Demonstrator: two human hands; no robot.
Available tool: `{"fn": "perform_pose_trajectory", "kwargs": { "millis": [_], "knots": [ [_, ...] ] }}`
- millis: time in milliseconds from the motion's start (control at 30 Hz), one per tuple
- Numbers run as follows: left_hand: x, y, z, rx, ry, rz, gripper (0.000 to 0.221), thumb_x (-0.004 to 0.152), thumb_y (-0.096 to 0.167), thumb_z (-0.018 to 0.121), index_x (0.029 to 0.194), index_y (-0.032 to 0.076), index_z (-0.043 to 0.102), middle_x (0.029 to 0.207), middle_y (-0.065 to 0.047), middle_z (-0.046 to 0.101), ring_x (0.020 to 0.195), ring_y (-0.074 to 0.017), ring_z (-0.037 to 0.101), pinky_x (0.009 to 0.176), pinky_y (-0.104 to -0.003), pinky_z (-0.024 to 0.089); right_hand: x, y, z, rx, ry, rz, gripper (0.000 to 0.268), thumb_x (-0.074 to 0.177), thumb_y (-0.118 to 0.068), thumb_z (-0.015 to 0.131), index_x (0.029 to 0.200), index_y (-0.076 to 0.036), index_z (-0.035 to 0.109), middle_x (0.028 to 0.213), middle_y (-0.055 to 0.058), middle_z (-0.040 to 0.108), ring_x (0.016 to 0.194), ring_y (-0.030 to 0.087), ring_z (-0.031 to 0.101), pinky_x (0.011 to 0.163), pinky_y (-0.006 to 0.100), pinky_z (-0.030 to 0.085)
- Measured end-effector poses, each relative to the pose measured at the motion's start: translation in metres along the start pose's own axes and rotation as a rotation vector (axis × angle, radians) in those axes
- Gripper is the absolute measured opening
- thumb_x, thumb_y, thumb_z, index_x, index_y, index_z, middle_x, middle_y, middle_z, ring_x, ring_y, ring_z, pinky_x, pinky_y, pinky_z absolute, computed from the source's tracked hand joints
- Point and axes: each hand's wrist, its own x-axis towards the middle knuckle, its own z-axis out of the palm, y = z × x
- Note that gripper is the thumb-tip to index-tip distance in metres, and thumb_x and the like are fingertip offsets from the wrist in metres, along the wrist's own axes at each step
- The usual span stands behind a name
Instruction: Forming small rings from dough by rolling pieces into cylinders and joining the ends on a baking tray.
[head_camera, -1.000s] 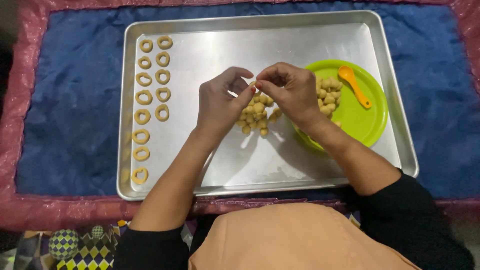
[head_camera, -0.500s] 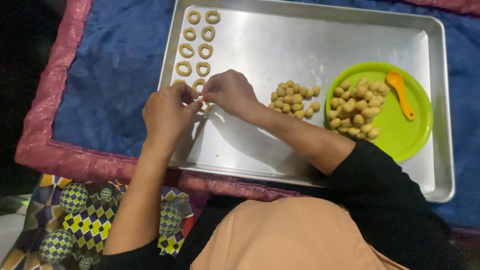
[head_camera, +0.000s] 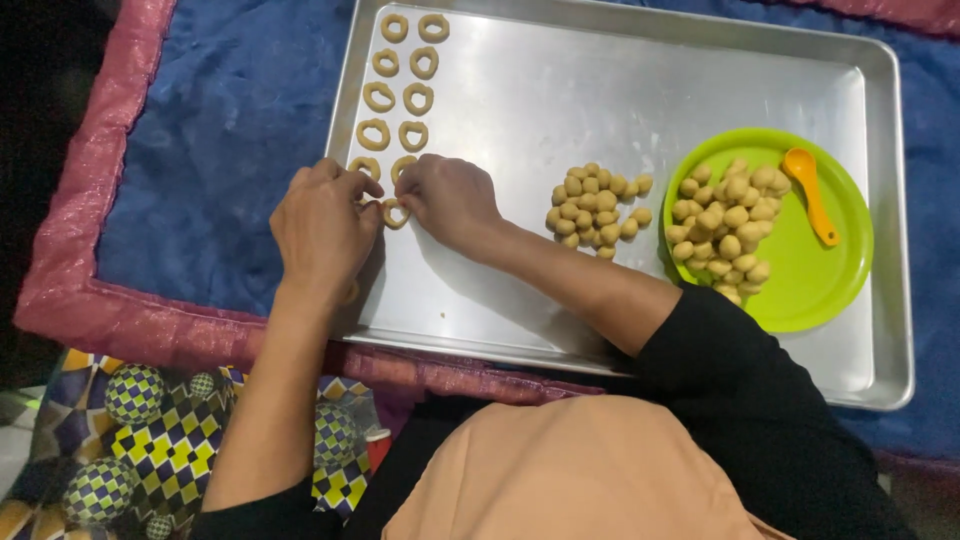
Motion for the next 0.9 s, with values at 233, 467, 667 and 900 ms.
{"fn": "perform_pose_trajectory", "kwargs": {
  "millis": [233,467,667,900],
  "knots": [
    [-0.008,0.009,-0.011,0.038,-0.043,0.094,0.012,0.08,0.013,0.081,0.085,0.023,0.081,0.089,-0.001,0.062,0.096,-0.0251,0.061,0.073,-0.04,0.054,-0.003,-0.009,-0.007,-0.022,-0.02,-0.048,0.014,0.093,-0.008,0.066,0.1,-0.012,0.078,0.087,0.01,0.075,0.086,0.032,0.075,0.079,0.043,0.059],
    [-0.005,0.009,-0.01,0.084,-0.091,0.12,0.011,0.076,0.014,0.08,0.084,0.022,0.08,0.088,0.0,0.06,0.096,-0.0231,0.06,0.071,-0.038,0.055,-0.006,-0.006,-0.017,-0.012,-0.039,-0.072,0.016,0.093,-0.005,0.064,0.099,-0.011,0.077,0.088,0.013,0.075,0.088,0.034,0.075,0.078,0.046,0.059],
    [-0.002,0.014,-0.016,-0.11,0.023,0.12,0.021,0.077,0.003,0.074,0.092,0.017,0.077,0.093,-0.002,0.058,0.091,-0.0223,0.059,0.074,-0.037,0.051,-0.019,0.034,-0.077,-0.125,0.169,-0.085,0.015,0.091,-0.004,0.069,0.096,-0.016,0.077,0.09,0.005,0.075,0.074,0.021,0.069,0.067,0.035,0.055],
    [0.029,0.072,-0.021,-0.802,0.165,0.246,0.025,0.081,-0.002,0.072,0.105,0.007,0.069,0.112,-0.005,0.06,0.093,-0.0166,0.057,0.074,-0.026,0.047,-0.088,0.084,-0.155,-0.378,0.134,-0.041,0.023,0.083,0.008,0.072,0.09,-0.012,0.082,0.085,0.004,0.076,0.072,0.018,0.062,0.065,0.034,0.054]
  ]
}}
